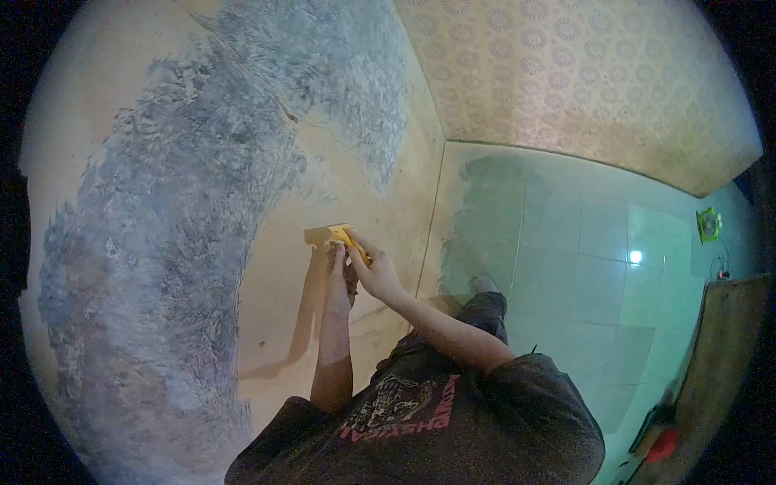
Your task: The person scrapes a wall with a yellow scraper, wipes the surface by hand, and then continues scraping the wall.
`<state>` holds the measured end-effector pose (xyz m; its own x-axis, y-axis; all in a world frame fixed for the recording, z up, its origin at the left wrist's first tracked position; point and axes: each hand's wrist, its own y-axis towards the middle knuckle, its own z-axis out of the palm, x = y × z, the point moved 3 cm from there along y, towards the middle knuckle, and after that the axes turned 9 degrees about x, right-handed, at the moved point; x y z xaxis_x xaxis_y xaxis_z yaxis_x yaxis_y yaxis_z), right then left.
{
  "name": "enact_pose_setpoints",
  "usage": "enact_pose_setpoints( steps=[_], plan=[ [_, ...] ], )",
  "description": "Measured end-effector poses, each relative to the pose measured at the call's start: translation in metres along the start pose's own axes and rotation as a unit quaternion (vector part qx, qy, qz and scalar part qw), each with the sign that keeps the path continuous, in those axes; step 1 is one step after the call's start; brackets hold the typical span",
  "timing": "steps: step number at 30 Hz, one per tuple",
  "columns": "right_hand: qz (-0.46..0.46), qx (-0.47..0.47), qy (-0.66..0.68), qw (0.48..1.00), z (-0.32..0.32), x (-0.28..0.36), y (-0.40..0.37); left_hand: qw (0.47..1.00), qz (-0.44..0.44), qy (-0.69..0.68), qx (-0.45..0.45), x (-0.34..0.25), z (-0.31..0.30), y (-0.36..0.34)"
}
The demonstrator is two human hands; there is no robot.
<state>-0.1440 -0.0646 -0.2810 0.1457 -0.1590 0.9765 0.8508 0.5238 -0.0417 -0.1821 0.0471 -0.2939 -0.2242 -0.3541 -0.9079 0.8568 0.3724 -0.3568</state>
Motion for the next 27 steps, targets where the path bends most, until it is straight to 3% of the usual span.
enact_pose_setpoints(
  steps=[5,7,10,15,20,23,25,27],
  plan=[
    [-0.059,-0.041,-0.030,0.997,0.012,-0.020,0.013,0.998,-0.021,-0.052,0.024,-0.013,0.009,0.001],
    [-0.058,-0.038,-0.014,0.997,0.015,-0.021,0.018,0.999,-0.003,-0.040,-0.032,-0.053,0.042,-0.022],
    [-0.092,-0.050,-0.060,0.993,0.018,-0.019,0.024,0.998,0.005,0.048,0.031,-0.052,0.018,-0.015],
    [-0.131,-0.057,-0.090,0.986,0.021,-0.020,0.037,0.997,0.007,0.074,0.021,-0.026,0.001,0.012],
    [-0.094,-0.030,-0.094,0.991,0.018,-0.014,0.048,0.997,0.039,0.049,0.037,-0.006,-0.022,0.037],
    [-0.078,-0.021,-0.082,0.993,0.020,-0.016,0.054,0.997,0.020,0.071,0.008,-0.035,0.001,0.028],
    [-0.072,-0.019,-0.072,0.995,0.020,-0.012,0.059,1.000,-0.002,-0.010,-0.007,-0.033,-0.002,0.036],
    [-0.005,0.016,-0.068,0.998,0.020,-0.012,0.063,0.999,0.004,-0.007,-0.036,-0.029,-0.002,0.042]
  ],
)
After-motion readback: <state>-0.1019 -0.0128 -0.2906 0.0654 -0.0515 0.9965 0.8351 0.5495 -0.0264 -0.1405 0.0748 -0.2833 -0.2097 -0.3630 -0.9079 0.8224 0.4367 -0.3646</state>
